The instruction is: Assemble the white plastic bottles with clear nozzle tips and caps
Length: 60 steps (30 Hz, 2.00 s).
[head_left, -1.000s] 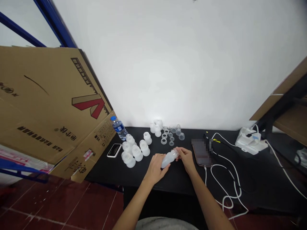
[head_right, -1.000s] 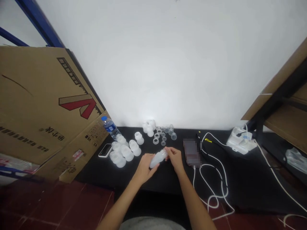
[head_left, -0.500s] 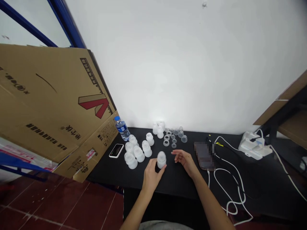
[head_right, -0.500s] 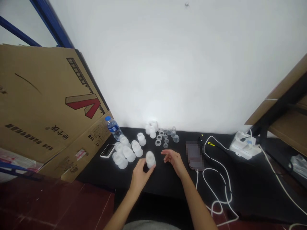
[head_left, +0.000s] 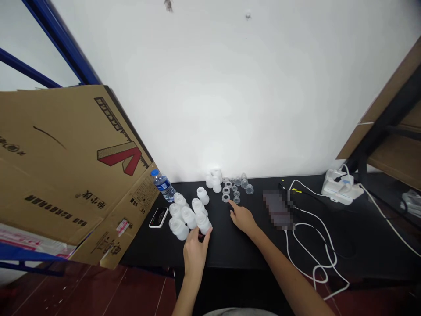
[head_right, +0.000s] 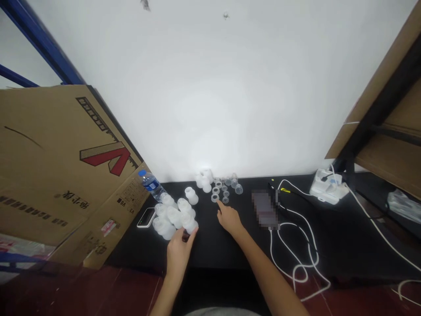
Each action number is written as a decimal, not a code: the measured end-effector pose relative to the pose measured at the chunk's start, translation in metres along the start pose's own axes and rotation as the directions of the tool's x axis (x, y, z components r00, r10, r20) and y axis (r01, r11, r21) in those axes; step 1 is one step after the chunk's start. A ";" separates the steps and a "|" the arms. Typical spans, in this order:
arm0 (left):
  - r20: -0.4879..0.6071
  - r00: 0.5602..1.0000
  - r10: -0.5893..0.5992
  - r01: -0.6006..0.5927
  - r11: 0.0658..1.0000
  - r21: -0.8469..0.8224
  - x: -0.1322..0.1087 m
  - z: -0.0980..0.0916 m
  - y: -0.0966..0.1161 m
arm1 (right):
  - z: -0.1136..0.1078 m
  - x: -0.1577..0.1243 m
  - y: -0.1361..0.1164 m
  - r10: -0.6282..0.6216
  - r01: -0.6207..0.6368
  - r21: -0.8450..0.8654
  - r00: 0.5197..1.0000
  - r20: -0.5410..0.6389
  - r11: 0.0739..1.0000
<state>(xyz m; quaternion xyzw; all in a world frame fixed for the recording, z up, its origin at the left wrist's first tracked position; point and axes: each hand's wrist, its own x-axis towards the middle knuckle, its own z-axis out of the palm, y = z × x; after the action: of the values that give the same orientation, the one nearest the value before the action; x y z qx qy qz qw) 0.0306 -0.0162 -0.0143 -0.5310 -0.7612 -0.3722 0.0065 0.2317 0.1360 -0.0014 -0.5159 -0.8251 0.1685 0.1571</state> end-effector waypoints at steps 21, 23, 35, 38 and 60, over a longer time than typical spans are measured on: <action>0.203 0.905 0.375 -0.320 0.911 -0.260 -0.026 0.018 0.053 | 0.010 0.012 0.028 0.032 -0.036 -0.006 0.934 -0.356 0.999; 0.199 0.894 0.402 -0.350 0.902 -0.253 -0.007 0.030 0.059 | 0.011 0.015 0.027 0.038 -0.057 -0.048 0.946 -0.321 0.997; 0.085 0.936 0.342 -0.316 0.921 -0.228 0.039 0.085 0.057 | 0.017 0.011 0.035 0.079 0.093 0.469 0.939 -0.334 0.878; 0.046 0.954 0.296 -0.266 0.907 -0.326 0.035 0.079 0.060 | 0.017 0.007 0.039 0.119 0.123 0.594 0.928 -0.352 0.795; 0.055 0.967 0.250 -0.194 0.858 -0.476 0.036 0.067 0.064 | 0.005 -0.001 0.026 0.007 0.053 0.881 0.998 -0.064 0.471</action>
<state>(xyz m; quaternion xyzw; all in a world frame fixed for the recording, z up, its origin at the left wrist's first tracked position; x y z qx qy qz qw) 0.0925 0.0609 -0.0126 -0.6217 -0.5818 -0.5098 -0.1225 0.2503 0.1451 -0.0174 -0.3552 -0.6229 0.5516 0.4261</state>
